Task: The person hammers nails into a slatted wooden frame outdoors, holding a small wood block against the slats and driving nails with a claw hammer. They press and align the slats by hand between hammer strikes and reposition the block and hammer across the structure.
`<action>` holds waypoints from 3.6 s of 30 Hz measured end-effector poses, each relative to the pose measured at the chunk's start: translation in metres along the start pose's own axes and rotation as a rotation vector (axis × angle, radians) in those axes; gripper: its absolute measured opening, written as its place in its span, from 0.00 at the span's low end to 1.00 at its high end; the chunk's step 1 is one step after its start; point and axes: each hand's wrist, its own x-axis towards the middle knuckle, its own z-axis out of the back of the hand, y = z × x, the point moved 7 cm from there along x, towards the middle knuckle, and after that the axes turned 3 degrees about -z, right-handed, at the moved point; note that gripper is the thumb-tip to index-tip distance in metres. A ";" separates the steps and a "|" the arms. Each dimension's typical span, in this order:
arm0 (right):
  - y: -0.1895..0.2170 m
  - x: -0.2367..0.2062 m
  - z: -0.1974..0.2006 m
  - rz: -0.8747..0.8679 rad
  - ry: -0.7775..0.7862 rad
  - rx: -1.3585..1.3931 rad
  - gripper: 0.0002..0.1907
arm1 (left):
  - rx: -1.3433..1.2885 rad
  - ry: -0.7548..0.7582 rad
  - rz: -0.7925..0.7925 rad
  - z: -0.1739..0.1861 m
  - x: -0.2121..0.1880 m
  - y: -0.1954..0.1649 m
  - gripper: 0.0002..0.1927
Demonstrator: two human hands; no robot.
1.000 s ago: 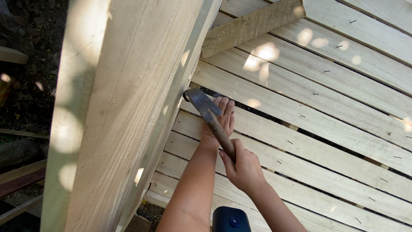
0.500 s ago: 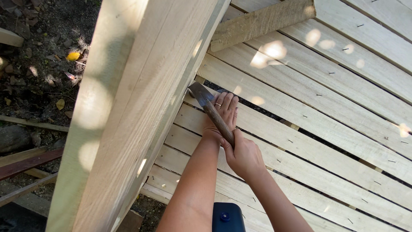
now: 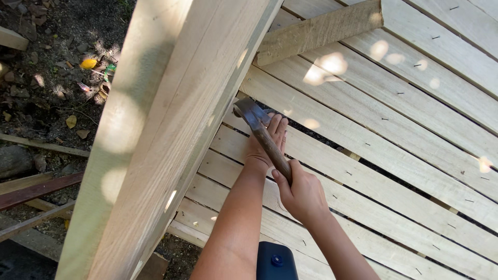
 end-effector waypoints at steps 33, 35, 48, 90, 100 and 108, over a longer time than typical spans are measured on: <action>-0.003 0.019 -0.020 0.047 0.016 -0.170 0.18 | -0.052 -0.143 -0.111 0.011 -0.008 -0.002 0.16; -0.001 0.029 -0.017 0.078 -0.035 -0.203 0.18 | -0.075 -0.218 -0.142 0.018 -0.008 -0.003 0.14; 0.004 -0.026 -0.018 -0.105 -0.083 0.528 0.16 | -0.117 -0.175 0.058 0.066 -0.102 0.033 0.18; 0.028 -0.019 -0.084 -0.205 -0.212 0.110 0.18 | 0.044 -0.263 0.248 0.100 -0.175 0.070 0.10; -0.073 -0.012 0.033 -0.213 -0.617 -0.074 0.19 | -0.288 -0.209 0.196 0.092 -0.194 0.072 0.17; -0.134 0.042 0.083 -0.072 -0.730 -0.315 0.22 | -0.157 0.006 0.149 0.077 -0.181 0.057 0.27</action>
